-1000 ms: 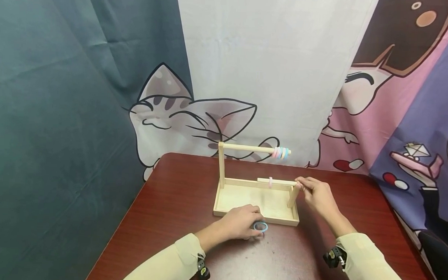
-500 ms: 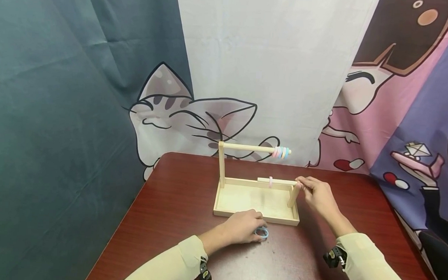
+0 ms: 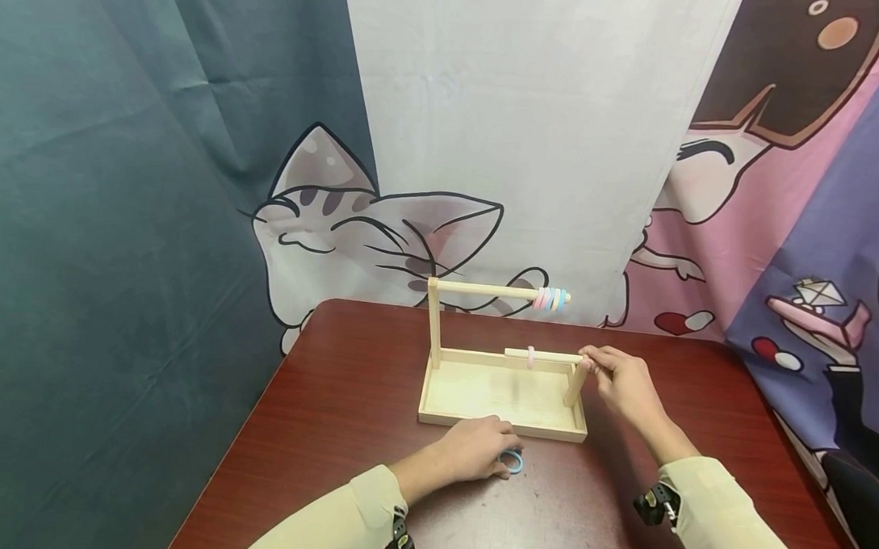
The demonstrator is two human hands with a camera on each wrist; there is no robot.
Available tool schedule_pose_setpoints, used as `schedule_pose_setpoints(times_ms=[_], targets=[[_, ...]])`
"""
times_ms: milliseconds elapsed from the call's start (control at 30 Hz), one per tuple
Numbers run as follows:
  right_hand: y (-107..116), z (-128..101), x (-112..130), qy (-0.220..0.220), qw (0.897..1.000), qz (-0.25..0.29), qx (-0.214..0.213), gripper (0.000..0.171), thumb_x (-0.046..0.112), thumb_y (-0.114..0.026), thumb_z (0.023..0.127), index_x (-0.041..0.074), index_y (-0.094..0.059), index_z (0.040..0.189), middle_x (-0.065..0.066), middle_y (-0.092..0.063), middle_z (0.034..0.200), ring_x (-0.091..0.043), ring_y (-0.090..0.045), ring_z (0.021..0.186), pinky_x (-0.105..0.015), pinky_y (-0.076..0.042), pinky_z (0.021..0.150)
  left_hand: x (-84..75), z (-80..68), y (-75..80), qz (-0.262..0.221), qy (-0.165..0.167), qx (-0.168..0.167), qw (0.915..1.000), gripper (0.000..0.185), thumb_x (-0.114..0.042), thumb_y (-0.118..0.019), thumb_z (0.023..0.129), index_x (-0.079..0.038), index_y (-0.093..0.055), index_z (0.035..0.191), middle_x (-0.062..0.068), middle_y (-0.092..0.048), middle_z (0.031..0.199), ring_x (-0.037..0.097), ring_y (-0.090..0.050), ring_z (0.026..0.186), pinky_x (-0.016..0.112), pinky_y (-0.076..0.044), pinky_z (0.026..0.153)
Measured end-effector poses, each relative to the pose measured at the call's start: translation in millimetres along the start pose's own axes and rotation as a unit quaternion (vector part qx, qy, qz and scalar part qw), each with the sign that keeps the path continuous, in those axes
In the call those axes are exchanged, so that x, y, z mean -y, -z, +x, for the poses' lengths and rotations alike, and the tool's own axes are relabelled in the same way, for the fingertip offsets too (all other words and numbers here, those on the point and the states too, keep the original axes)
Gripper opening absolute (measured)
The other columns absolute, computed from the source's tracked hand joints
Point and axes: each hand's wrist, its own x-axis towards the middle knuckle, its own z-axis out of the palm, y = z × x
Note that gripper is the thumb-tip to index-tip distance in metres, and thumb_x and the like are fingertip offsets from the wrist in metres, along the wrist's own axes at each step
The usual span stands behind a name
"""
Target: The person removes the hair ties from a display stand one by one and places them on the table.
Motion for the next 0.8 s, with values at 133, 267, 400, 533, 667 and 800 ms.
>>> schedule_pose_setpoints(times_ms=[133, 267, 400, 533, 667, 800], targets=[[0.7, 0.3, 1.3, 0.003, 1.000, -0.001, 0.001, 0.017, 0.000, -0.085, 0.093, 0.006, -0.085, 0.109, -0.007, -0.082, 0.093, -0.012, -0.062, 0.071, -0.036, -0.055, 0.065, -0.1, -0.6, 1.7, -0.003, 0.001, 0.003, 1.0000, 0.051, -0.057, -0.086, 0.090, -0.032, -0.077, 0.135, -0.016, -0.075, 0.123, 0.002, -0.069, 0.112, 0.017, -0.056, 0.091], [0.9, 0.7, 1.2, 0.010, 1.000, 0.000, -0.001, 0.016, 0.000, -0.086, 0.093, 0.005, -0.085, 0.108, -0.006, -0.082, 0.092, -0.012, -0.062, 0.071, -0.030, -0.053, 0.065, 1.4, -2.2, 4.4, -0.009, 0.002, -0.004, 1.0000, 0.050, -0.056, -0.085, 0.093, -0.031, -0.076, 0.136, -0.015, -0.075, 0.124, 0.003, -0.070, 0.114, 0.018, -0.057, 0.094], [1.6, 1.6, 1.8, 0.009, 1.000, 0.000, -0.003, 0.016, 0.000, -0.086, 0.093, 0.006, -0.085, 0.108, -0.005, -0.082, 0.091, -0.011, -0.060, 0.070, -0.023, -0.049, 0.066, 7.0, -3.1, 7.9, -0.035, 0.015, -0.030, 0.9988, 0.050, -0.060, -0.080, 0.097, -0.031, -0.075, 0.138, -0.015, -0.074, 0.122, 0.003, -0.069, 0.113, 0.020, -0.058, 0.092], [2.1, 1.9, 2.8, 0.009, 1.000, -0.002, -0.002, 0.016, 0.000, -0.085, 0.093, 0.005, -0.085, 0.109, -0.006, -0.082, 0.092, -0.013, -0.062, 0.071, -0.033, -0.054, 0.065, 15.8, -1.9, 12.9, -0.072, 0.038, -0.065, 0.9946, 0.051, -0.064, -0.075, 0.099, -0.030, -0.075, 0.137, -0.014, -0.075, 0.122, 0.003, -0.070, 0.111, 0.022, -0.059, 0.090], [2.3, 1.2, 3.6, 0.010, 1.000, -0.002, 0.000, 0.018, -0.003, -0.085, 0.093, 0.002, -0.085, 0.110, -0.008, -0.081, 0.091, -0.016, -0.065, 0.071, -0.042, -0.058, 0.065, 25.9, -0.2, 20.7, -0.095, 0.070, -0.104, 0.9876, 0.047, -0.061, -0.073, 0.101, -0.030, -0.076, 0.136, -0.012, -0.077, 0.124, 0.007, -0.072, 0.114, 0.025, -0.060, 0.092], [2.6, 0.7, 4.6, 0.009, 1.000, -0.001, 0.001, 0.019, -0.005, -0.084, 0.092, 0.002, -0.085, 0.110, -0.007, -0.080, 0.089, -0.014, -0.063, 0.070, -0.039, -0.056, 0.064, 35.9, 1.6, 28.6, -0.108, 0.113, -0.135, 0.9784, 0.046, -0.060, -0.075, 0.101, -0.028, -0.077, 0.134, -0.010, -0.078, 0.126, 0.012, -0.073, 0.118, 0.031, -0.061, 0.095]])
